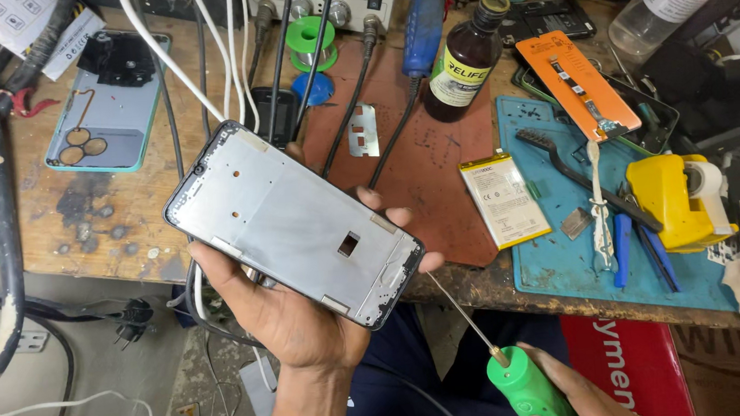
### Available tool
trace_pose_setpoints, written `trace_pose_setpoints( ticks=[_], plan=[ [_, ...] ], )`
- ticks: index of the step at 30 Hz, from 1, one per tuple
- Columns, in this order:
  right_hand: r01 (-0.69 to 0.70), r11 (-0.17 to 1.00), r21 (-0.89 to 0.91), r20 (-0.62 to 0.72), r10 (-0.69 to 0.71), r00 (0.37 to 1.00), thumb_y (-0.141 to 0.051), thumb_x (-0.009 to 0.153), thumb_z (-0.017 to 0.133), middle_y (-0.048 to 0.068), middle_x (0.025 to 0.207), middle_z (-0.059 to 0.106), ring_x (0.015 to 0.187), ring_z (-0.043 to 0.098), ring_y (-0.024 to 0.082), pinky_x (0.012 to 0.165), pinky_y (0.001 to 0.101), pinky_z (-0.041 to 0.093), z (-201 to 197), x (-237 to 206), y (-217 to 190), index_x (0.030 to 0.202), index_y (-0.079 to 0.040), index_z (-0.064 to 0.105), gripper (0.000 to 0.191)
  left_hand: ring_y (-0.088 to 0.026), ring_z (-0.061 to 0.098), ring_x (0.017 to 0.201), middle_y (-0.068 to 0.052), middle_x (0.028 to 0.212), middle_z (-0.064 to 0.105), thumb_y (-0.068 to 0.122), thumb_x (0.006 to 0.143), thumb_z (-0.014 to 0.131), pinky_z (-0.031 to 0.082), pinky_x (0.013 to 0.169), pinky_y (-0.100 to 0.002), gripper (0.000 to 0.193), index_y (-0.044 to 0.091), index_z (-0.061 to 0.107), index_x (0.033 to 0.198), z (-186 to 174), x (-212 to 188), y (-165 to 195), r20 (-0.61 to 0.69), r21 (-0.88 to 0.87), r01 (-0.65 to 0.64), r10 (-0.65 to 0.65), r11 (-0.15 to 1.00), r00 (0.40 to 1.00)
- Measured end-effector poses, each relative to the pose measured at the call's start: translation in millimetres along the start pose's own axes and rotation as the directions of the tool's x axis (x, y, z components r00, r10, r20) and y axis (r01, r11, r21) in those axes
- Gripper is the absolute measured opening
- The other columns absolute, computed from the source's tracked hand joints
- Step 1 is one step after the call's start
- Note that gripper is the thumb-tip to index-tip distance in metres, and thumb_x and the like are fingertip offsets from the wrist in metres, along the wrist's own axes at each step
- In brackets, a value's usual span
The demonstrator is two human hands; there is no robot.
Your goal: The person holds a disassembled smartphone, peels the old battery out of the frame, then heats the inside of the empty phone frame with a soldering iron and scrapes the softened adhesive residue from the frame using a white plastic pry tool.
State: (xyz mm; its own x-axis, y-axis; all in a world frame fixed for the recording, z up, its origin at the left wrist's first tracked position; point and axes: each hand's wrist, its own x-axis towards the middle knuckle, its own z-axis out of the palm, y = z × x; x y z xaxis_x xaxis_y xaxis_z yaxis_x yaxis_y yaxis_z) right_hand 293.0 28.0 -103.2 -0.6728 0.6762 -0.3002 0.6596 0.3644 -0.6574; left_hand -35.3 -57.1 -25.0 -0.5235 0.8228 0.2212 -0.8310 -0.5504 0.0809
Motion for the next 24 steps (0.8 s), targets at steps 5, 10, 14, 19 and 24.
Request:
trace_pose_setpoints(
  ticks=[5,10,14,19,24],
  plan=[
    [0.124,0.988,-0.096,-0.224,-0.143,0.964,-0.029,0.082,0.072,0.012,0.125,0.076,0.115,0.075,0.022,0.102,0.0403,0.053,0.9,-0.8,-4.0,0.147,-0.008,0.053,0.071,-0.047,0.065,0.116,-0.027,0.124,0.062,0.094,0.084,0.023,0.055,0.092,-0.076,0.115,0.014,0.032,0.167,-1.4,-3.5,-1.6,-0.002,0.024,-0.036,0.036,0.999,0.999],
    [0.073,0.992,-0.099,-0.243,-0.095,0.965,-0.029,0.086,0.071,0.009,0.122,0.077,0.106,0.075,0.018,0.1,0.0359,0.059,5.2,-8.9,-4.3,0.146,-0.008,0.058,0.065,-0.047,0.065,0.116,-0.027,0.125,0.062,0.095,0.083,0.024,0.054,0.096,-0.077,0.117,0.012,0.034,0.166,-2.3,-5.9,-3.0,0.004,0.008,-0.049,0.049,0.999,0.999],
    [0.097,0.994,-0.045,-0.23,-0.105,0.967,-0.026,0.085,0.07,0.015,0.127,0.072,0.119,0.073,0.023,0.1,0.0394,0.055,-1.2,-4.4,-25.5,0.138,-0.002,0.056,0.06,-0.046,0.065,0.116,-0.027,0.125,0.062,0.096,0.083,0.023,0.053,0.097,-0.077,0.118,0.011,0.035,0.165,-3.5,-5.3,-3.8,0.008,-0.011,-0.054,0.054,0.998,0.999],
    [0.019,0.997,-0.072,-0.22,-0.034,0.975,-0.029,0.085,0.07,0.013,0.13,0.072,0.119,0.07,0.023,0.103,0.0397,0.052,-8.2,-3.3,-60.2,0.143,-0.008,0.059,0.063,-0.046,0.064,0.114,-0.026,0.123,0.062,0.097,0.082,0.021,0.054,0.095,-0.076,0.119,0.013,0.034,0.165,-2.2,-7.2,-5.0,-0.011,0.001,-0.084,0.084,0.997,0.996],
    [0.005,0.999,-0.034,-0.229,-0.013,0.973,-0.027,0.084,0.068,0.012,0.125,0.072,0.117,0.069,0.023,0.103,0.0395,0.053,-6.0,-4.1,-64.9,0.144,-0.008,0.058,0.063,-0.046,0.063,0.114,-0.027,0.123,0.061,0.097,0.081,0.021,0.053,0.095,-0.077,0.12,0.013,0.035,0.165,-1.7,-8.3,-8.0,-0.015,0.011,-0.106,0.106,0.994,0.994]
  ],
)
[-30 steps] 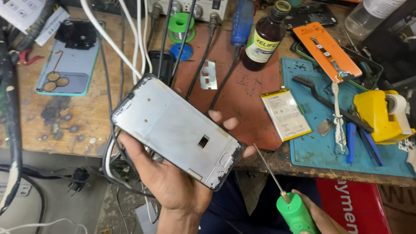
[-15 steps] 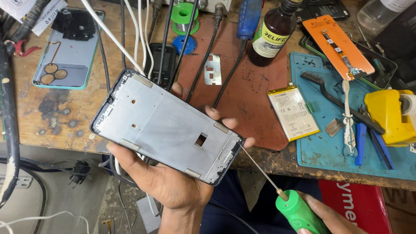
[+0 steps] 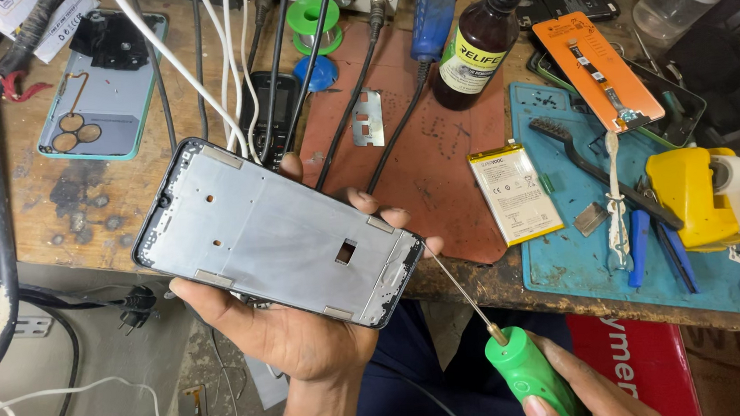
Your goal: The person holds a disassembled smartphone, peels the old battery out of the frame, then heats the inside of the empty phone frame with a soldering iron and scrapes the softened adhesive residue from the frame using a white plastic pry tool.
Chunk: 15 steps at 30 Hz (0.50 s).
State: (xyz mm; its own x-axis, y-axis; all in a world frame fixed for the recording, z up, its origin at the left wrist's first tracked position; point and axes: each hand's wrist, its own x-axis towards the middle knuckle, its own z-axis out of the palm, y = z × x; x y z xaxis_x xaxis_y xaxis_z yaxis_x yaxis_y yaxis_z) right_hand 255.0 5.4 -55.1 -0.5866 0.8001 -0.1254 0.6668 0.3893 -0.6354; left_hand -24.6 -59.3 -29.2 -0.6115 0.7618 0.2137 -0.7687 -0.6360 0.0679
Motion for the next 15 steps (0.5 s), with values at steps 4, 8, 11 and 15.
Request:
trace_pose_setpoints(
  ticks=[4,8,11,15],
  plan=[
    [0.029,0.998,0.058,0.05,-0.031,0.998,-0.027,0.086,0.067,0.014,0.13,0.071,0.119,0.067,0.025,0.104,0.0415,0.051,4.1,-3.7,17.1,0.145,-0.006,0.057,0.064,-0.047,0.062,0.116,-0.027,0.125,0.059,0.098,0.082,0.02,0.052,0.097,-0.077,0.12,0.013,0.035,0.165,-0.6,-1.6,-1.0,0.024,-0.048,-0.005,0.006,0.999,1.0],
    [0.024,0.999,-0.031,0.101,-0.021,0.995,-0.034,0.096,0.069,0.013,0.136,0.069,0.126,0.067,0.023,0.113,0.0411,0.051,8.9,-5.5,46.7,0.154,-0.006,0.054,0.065,-0.047,0.061,0.119,-0.028,0.122,0.057,0.098,0.082,0.022,0.051,0.099,-0.078,0.119,0.016,0.034,0.166,-2.8,-3.0,-0.5,0.065,-0.08,-0.019,0.024,0.997,0.998],
    [-0.043,0.991,0.13,0.392,-0.011,0.92,-0.032,0.09,0.067,0.015,0.147,0.059,0.13,0.06,0.026,0.11,0.0427,0.05,12.4,-0.6,73.4,0.158,-0.008,0.039,0.077,-0.046,0.061,0.115,-0.028,0.125,0.056,0.098,0.08,0.025,0.05,0.096,-0.076,0.12,0.015,0.033,0.167,-5.8,-3.8,-1.8,0.089,-0.09,-0.039,0.047,0.995,0.995],
    [0.209,0.913,0.351,0.356,-0.337,0.872,-0.025,0.099,0.067,0.026,0.152,0.053,0.142,0.053,0.037,0.115,0.0487,0.04,16.0,1.3,95.7,0.155,0.005,0.032,0.073,-0.048,0.058,0.12,-0.029,0.13,0.054,0.094,0.08,0.031,0.049,0.099,-0.076,0.115,0.015,0.031,0.163,-9.6,-6.8,-4.4,0.103,-0.089,-0.059,0.068,0.994,0.992]
  ],
)
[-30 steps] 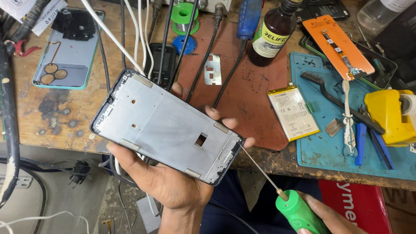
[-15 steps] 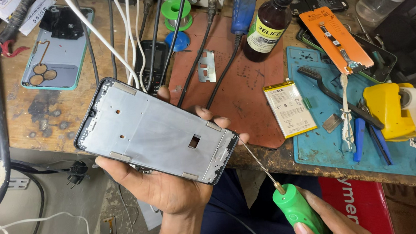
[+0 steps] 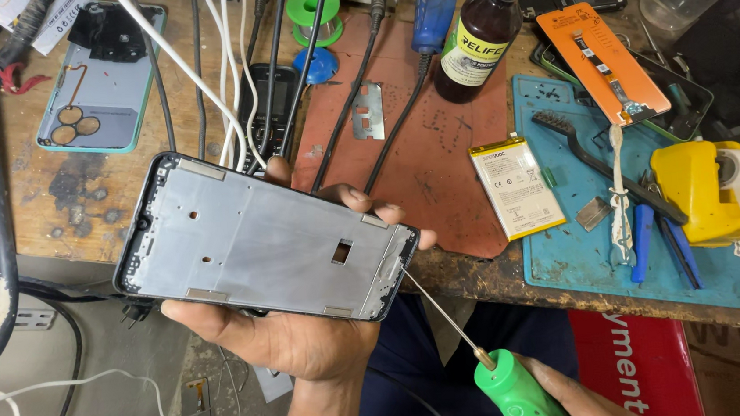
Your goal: The person holds a disassembled smartphone, peels the old battery out of the frame, then heats the inside of the empty phone frame with a soldering iron and scrapes the softened adhesive residue from the frame using a white plastic pry tool.
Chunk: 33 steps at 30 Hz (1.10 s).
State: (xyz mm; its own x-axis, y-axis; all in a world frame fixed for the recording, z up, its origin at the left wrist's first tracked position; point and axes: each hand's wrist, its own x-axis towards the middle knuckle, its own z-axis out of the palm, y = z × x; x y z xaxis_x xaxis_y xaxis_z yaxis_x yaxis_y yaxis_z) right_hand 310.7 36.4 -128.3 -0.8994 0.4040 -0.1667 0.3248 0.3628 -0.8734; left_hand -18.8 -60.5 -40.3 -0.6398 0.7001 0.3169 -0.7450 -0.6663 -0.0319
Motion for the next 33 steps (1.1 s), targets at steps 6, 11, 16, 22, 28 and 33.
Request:
trace_pose_setpoints(
  ticks=[6,11,16,22,28,33],
  plan=[
    [-0.23,0.972,-0.055,-0.07,0.226,0.972,-0.028,0.093,0.068,0.017,0.145,0.058,0.133,0.058,0.029,0.112,0.0431,0.045,3.5,-2.3,-18.3,0.154,-0.003,0.039,0.073,-0.049,0.056,0.122,-0.03,0.132,0.052,0.093,0.078,0.039,0.048,0.1,-0.077,0.117,0.016,0.031,0.166,-4.1,-3.5,-0.8,0.019,-0.029,0.01,-0.009,1.0,1.0],
    [-0.376,0.919,-0.117,-0.122,0.363,0.924,-0.032,0.089,0.068,0.011,0.145,0.061,0.129,0.061,0.023,0.111,0.0405,0.048,0.7,1.5,-36.0,0.157,-0.012,0.043,0.075,-0.049,0.057,0.123,-0.03,0.132,0.052,0.092,0.081,0.039,0.049,0.1,-0.076,0.112,0.015,0.031,0.163,-5.6,-4.2,-0.1,0.06,-0.021,0.006,-0.005,1.0,0.998],
    [-0.405,0.901,-0.155,-0.143,0.385,0.912,-0.036,0.094,0.068,0.012,0.143,0.063,0.129,0.064,0.024,0.112,0.0409,0.049,2.4,-6.5,-29.1,0.16,-0.011,0.043,0.075,-0.049,0.057,0.122,-0.03,0.131,0.052,0.091,0.079,0.039,0.049,0.099,-0.076,0.115,0.016,0.031,0.166,-0.7,-4.0,0.5,0.02,-0.024,0.004,-0.004,1.0,1.0],
    [-0.293,0.946,-0.139,-0.149,0.273,0.95,-0.037,0.092,0.066,0.015,0.145,0.064,0.129,0.063,0.027,0.109,0.0426,0.048,-8.6,-4.6,-24.6,0.157,-0.01,0.044,0.074,-0.048,0.056,0.12,-0.024,0.131,0.051,0.093,0.079,0.04,0.048,0.099,-0.081,0.112,0.017,0.031,0.16,12.9,1.1,8.2,-0.002,-0.06,-0.013,0.013,0.998,1.0],
    [-0.213,0.955,-0.206,-0.138,0.187,0.973,-0.036,0.087,0.071,0.009,0.135,0.071,0.118,0.07,0.022,0.101,0.038,0.056,-7.9,7.0,-53.0,0.153,-0.012,0.051,0.072,-0.05,0.056,0.124,-0.024,0.142,0.051,0.09,0.077,0.036,0.046,0.099,-0.085,0.113,0.019,0.032,0.164,17.4,4.9,6.4,-0.038,0.002,-0.027,0.027,1.0,0.999],
    [-0.331,0.921,-0.204,-0.373,0.24,0.896,-0.032,0.091,0.075,0.007,0.124,0.077,0.115,0.074,0.021,0.105,0.0383,0.055,9.5,6.1,-77.7,0.147,-0.012,0.067,0.06,-0.048,0.058,0.122,-0.025,0.129,0.052,0.093,0.084,0.034,0.049,0.097,-0.08,0.106,0.015,0.033,0.157,11.5,6.8,4.6,-0.002,0.068,0.01,-0.01,0.998,1.0]
  ],
)
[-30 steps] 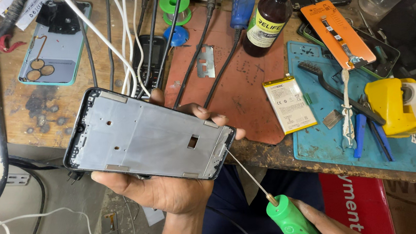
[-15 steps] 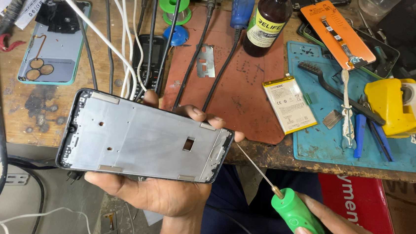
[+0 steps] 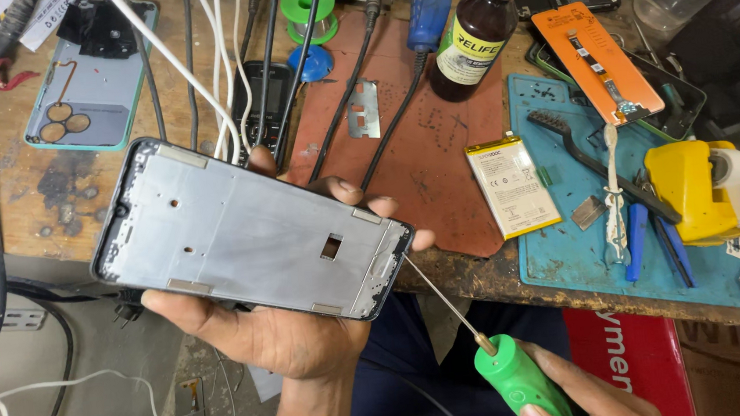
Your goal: The person holds a disassembled smartphone, peels the old battery out of the frame, then heats the inside of the empty phone frame with a soldering iron and scrapes the softened adhesive residue from the frame using a white plastic pry tool.
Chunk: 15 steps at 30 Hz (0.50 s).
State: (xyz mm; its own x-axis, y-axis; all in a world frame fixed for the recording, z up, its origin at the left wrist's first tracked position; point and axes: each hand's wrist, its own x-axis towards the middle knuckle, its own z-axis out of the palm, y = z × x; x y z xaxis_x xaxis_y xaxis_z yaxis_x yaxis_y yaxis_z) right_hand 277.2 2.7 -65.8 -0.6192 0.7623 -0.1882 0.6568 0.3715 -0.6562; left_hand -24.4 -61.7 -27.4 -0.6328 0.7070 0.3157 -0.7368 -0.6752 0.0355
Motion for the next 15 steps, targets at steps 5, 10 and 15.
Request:
trace_pose_setpoints(
  ticks=[5,10,15],
  plan=[
    [0.07,0.998,-0.003,-0.109,-0.07,0.992,-0.03,0.094,0.07,0.009,0.122,0.077,0.116,0.073,0.022,0.105,0.0394,0.051,-0.2,1.7,-10.9,0.14,-0.008,0.069,0.051,-0.051,0.058,0.114,-0.025,0.138,0.054,0.093,0.078,0.028,0.052,0.088,-0.083,0.118,0.009,0.032,0.161,-1.8,0.4,0.2,-0.111,-0.151,-0.036,0.02,0.988,0.994],
    [0.075,0.997,-0.005,-0.099,-0.075,0.992,-0.029,0.093,0.07,0.009,0.122,0.077,0.116,0.073,0.023,0.108,0.0412,0.053,-4.0,2.8,-11.4,0.141,-0.006,0.069,0.053,-0.047,0.059,0.116,-0.022,0.137,0.053,0.095,0.083,0.03,0.052,0.091,-0.079,0.114,0.011,0.033,0.16,0.4,2.6,-0.1,-0.028,-0.046,0.018,-0.019,0.999,0.999],
    [0.017,1.0,-0.024,-0.036,-0.018,0.999,-0.032,0.092,0.071,0.008,0.123,0.077,0.115,0.074,0.022,0.106,0.0399,0.054,-2.6,2.7,-5.5,0.143,-0.01,0.068,0.056,-0.049,0.06,0.113,-0.026,0.133,0.056,0.094,0.077,0.03,0.052,0.091,-0.082,0.118,0.011,0.033,0.16,0.0,3.2,0.4,-0.075,-0.104,0.01,-0.018,0.994,0.997]
  ],
)
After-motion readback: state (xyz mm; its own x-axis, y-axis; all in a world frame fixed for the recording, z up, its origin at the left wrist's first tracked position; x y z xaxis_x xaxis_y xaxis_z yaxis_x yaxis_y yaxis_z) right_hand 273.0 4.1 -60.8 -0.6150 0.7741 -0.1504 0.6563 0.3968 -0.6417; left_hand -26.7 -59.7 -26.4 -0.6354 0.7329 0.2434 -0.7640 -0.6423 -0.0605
